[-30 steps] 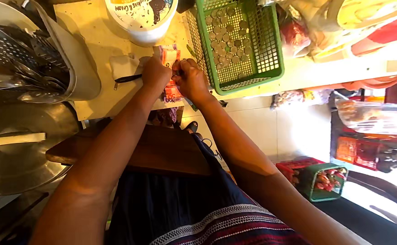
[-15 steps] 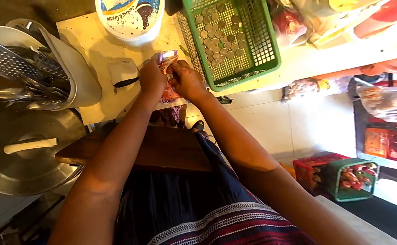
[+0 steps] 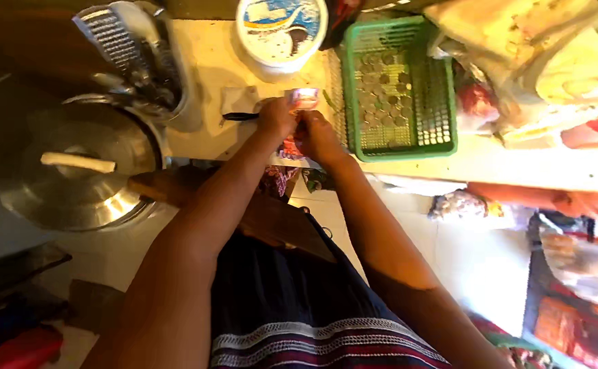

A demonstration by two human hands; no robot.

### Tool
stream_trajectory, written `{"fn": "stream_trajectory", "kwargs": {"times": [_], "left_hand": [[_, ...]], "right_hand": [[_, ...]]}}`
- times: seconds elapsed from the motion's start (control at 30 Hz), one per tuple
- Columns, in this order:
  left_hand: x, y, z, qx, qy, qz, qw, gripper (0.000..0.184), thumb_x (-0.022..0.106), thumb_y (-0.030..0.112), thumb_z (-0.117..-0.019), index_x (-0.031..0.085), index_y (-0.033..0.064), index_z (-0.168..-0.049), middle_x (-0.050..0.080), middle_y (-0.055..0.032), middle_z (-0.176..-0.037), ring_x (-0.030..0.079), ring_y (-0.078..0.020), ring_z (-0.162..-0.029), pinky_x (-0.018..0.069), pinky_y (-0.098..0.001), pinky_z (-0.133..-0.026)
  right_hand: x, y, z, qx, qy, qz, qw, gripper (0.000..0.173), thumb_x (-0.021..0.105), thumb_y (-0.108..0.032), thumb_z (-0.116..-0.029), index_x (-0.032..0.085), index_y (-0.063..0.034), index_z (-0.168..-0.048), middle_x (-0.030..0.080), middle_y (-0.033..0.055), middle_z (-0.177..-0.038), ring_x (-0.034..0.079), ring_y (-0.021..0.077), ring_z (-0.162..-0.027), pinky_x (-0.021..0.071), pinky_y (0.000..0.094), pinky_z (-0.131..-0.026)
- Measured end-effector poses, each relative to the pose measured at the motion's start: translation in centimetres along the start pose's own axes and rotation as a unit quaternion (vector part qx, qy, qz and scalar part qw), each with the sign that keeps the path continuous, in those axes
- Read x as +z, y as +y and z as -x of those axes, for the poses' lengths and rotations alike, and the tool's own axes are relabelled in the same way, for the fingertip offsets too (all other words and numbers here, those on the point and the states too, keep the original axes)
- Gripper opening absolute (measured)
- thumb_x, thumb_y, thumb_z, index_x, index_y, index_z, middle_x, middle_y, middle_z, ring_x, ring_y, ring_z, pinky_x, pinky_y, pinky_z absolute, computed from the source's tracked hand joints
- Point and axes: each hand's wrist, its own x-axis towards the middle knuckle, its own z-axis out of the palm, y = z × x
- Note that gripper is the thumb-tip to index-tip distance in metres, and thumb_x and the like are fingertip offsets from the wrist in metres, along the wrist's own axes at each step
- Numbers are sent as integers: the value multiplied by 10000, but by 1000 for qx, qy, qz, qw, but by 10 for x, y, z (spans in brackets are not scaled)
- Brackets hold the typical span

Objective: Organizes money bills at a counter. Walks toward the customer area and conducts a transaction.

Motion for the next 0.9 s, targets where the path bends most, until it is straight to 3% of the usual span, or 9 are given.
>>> {"fn": "stream_trajectory", "kwargs": {"times": [0.07, 0.2, 0.4, 0.5, 0.6, 0.63, 0.7, 0.8, 0.9], "left_hand": [[3, -4, 3, 19, 11, 2, 1000, 349, 667, 122, -937, 654, -41, -1245, 660, -254, -1226, 608, -397, -1215, 474, -574, -1037], [9, -6, 3, 41, 15, -53, 998, 328, 658, 123, -938, 683, 6, -1244, 686, -231, -1202, 618, -397, -1202, 461, -572, -1046], [11, -3, 9, 57, 16, -76, 995, 410, 692, 86, -900, 643, -5, -1297, 667, -222, -1250, 591, -388, -1242, 416, -552, -1095], [6, -1, 14, 59, 1, -70, 996, 435, 682, 118, -918, 620, 3, -1333, 663, -234, -1253, 593, -400, -1237, 413, -569, -1090], [-18, 7, 25, 41, -31, -26, 998, 424, 637, 74, -929, 582, -32, -1337, 639, -268, -1244, 602, -428, -1206, 473, -616, -1002], [-28, 11, 29, 33, -31, -23, 999, 413, 617, 61, -936, 575, -38, -1334, 634, -272, -1244, 605, -431, -1198, 485, -622, -979], [-54, 18, 38, 33, -11, -27, 999, 411, 592, 57, -950, 555, -34, -1350, 623, -261, -1271, 605, -420, -1207, 490, -612, -976], [-92, 19, 54, 35, 26, 69, 997, 447, 570, 43, -980, 494, -18, -1417, 593, -244, -1346, 586, -367, -1260, 477, -546, -1044], [-100, 1, 62, 60, 72, 293, 951, 436, 592, 32, -986, 496, 5, -1410, 620, -188, -1315, 644, -243, -1163, 544, -423, -982]], "right_hand": [[-3, -6, 1, 8, -16, 8, 1000, 338, 664, -60, -960, 614, 24, -1283, 606, 266, -1312, 627, 430, -1184, 509, 619, -1002], [-1, 6, 12, -24, -6, 3, 1000, 268, 677, -73, -952, 601, -4, -1200, 617, 281, -1205, 647, 470, -1034, 526, 678, -846], [0, 10, 19, -7, 23, -26, 999, 222, 696, -60, -950, 596, 2, -1139, 659, 251, -1065, 663, 435, -948, 529, 655, -818], [-4, 12, 24, 20, 41, -121, 992, 249, 712, -104, -952, 578, 13, -1127, 647, 205, -986, 648, 324, -833, 541, 550, -754], [-11, 5, 34, 76, 37, -258, 962, 357, 706, -148, -967, 581, -69, -1291, 671, 87, -1062, 645, 144, -770, 571, 346, -682], [-13, -1, 37, 97, 39, -313, 944, 336, 693, -128, -973, 607, -85, -1295, 677, 44, -1038, 620, 93, -728, 549, 282, -645], [-18, -11, 38, 148, 44, -402, 902, 191, 666, -122, -993, 664, -91, -1181, 654, -20, -894, 561, 34, -627, 508, 209, -574], [-19, -12, 29, 189, 52, -430, 881, 98, 683, -143, -985, 659, -75, -1052, 635, -14, -801, 554, 41, -574, 507, 207, -533], [-16, -8, 16, 147, 76, -300, 939, 183, 687, -126, -970, 654, -15, -1111, 646, 68, -895, 587, 115, -675, 528, 311, -612]]}}
